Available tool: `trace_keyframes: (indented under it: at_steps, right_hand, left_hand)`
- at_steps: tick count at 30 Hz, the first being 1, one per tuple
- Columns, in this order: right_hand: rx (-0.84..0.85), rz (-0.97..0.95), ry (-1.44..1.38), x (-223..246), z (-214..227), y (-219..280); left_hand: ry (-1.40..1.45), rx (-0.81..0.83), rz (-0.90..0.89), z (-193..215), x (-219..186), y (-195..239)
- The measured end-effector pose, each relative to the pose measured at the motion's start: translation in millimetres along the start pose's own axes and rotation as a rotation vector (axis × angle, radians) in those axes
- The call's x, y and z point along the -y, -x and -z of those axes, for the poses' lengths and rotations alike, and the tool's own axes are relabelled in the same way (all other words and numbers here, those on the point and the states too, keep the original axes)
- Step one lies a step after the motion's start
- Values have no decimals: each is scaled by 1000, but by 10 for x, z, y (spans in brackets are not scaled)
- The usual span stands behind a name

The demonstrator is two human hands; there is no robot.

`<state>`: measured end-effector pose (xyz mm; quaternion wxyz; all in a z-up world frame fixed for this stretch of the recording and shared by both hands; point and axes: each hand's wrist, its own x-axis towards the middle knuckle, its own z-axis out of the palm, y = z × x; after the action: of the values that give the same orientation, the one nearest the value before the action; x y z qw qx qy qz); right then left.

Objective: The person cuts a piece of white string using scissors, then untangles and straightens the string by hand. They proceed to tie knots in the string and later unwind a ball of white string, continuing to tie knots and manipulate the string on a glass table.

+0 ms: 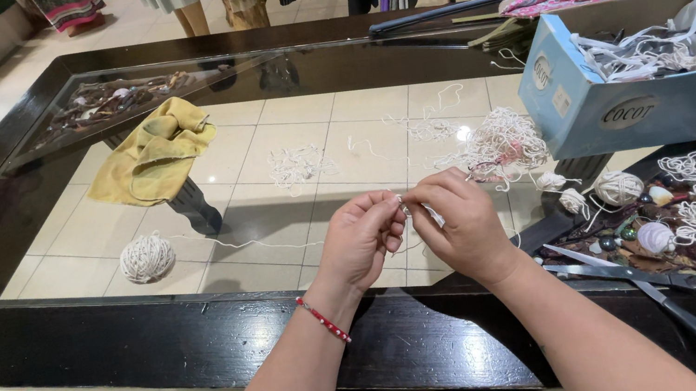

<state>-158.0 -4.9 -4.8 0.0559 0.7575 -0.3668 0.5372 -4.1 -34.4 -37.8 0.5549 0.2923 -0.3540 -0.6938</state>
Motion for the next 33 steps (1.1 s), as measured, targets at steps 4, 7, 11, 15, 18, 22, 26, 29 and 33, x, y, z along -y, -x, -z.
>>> trace_keyframes:
  at_steps: [4, 7, 11, 15, 18, 22, 26, 29, 33]
  right_hand:
    - [-20, -43, -47, -55, -22, 23]
    - [-31, -73, -59, -82, -15, 35]
    - [6, -37, 58, -173, -30, 64]
    - [20, -105, -39, -181, -8, 43]
    - [19, -188, -118, -205, 8, 55]
    - [69, -190, -147, -197, -2, 50]
    - [93, -129, -118, -165, -19, 45]
    - [77, -102, -125, -158, 7, 28]
    - [60, -50, -195, -77, 140, -80]
  left_hand:
    - [-39, 10, -55, 12, 20, -21]
    - [-111, 22, -110, -11, -2, 19]
    - [-201, 29, -158, -57, -45, 70]
    - [-213, 26, -162, -65, -38, 73]
    - [-176, -3, -142, -36, -17, 50]
    - [-184, -47, -142, -50, -48, 40]
    - [-238, -104, -134, -88, -112, 63]
    - [-230, -113, -115, -135, -136, 92]
    - [-225, -123, -118, -203, -241, 159]
